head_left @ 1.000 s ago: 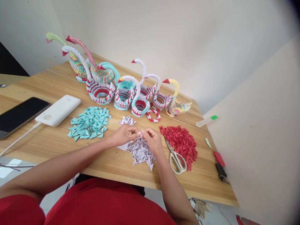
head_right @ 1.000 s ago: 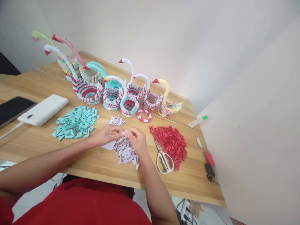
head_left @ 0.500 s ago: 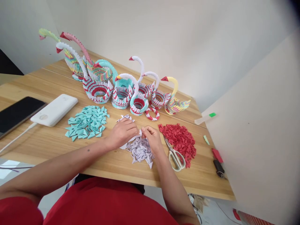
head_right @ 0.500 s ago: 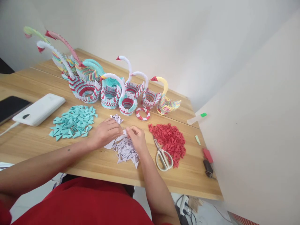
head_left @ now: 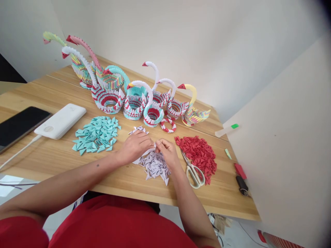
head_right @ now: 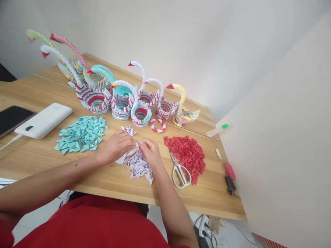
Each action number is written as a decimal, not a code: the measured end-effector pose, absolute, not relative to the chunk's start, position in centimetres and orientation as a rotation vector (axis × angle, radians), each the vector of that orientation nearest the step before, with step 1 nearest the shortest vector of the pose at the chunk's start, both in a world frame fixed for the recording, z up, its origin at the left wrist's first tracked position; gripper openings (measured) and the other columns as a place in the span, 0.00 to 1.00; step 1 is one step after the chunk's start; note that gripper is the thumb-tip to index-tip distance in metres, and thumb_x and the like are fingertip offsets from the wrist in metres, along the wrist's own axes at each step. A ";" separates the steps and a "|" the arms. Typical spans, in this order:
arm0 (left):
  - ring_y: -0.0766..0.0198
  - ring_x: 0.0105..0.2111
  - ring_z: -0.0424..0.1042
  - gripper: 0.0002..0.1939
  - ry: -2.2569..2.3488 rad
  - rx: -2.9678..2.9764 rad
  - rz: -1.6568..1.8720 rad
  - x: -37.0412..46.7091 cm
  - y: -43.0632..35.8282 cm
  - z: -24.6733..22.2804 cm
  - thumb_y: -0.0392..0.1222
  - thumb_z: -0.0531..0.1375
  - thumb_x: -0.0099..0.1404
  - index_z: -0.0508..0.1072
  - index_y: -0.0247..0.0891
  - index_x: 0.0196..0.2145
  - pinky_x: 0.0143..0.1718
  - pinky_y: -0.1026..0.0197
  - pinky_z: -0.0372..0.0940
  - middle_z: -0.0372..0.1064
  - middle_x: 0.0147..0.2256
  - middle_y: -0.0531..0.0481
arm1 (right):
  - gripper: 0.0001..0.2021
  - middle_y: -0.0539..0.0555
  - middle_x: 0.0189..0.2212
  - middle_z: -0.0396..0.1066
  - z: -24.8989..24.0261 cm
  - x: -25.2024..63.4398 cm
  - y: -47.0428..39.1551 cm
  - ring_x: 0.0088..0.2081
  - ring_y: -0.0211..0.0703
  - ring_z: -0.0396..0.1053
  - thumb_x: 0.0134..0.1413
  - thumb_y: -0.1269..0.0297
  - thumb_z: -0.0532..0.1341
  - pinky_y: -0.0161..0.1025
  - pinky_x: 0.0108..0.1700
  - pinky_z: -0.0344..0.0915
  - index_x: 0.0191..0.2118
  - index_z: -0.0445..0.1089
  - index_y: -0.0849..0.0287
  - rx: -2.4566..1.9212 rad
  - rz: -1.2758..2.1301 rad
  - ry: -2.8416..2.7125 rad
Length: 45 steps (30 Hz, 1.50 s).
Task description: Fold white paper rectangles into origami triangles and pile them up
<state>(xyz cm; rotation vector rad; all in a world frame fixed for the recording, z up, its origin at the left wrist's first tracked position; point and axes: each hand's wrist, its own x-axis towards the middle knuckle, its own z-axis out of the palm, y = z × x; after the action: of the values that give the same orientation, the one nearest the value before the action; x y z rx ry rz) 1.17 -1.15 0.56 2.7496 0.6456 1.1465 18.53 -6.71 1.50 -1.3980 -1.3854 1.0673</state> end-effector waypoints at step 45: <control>0.71 0.21 0.58 0.10 0.756 1.654 0.738 1.7 -0.8 0.1 0.44 0.55 0.62 0.67 0.35 0.28 0.23 0.67 0.53 0.59 0.21 0.56 | 0.13 0.46 0.22 0.65 1.6 18.4 -6.5 0.25 0.36 0.61 0.58 0.57 0.56 0.34 0.30 0.57 0.26 0.65 0.57 -1.464 0.809 -1.422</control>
<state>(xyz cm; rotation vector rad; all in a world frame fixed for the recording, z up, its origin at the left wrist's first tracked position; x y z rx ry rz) 1.65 -0.83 0.07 1.6539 0.7564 0.7377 18.42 -6.46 1.61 -1.4636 -1.4216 0.8090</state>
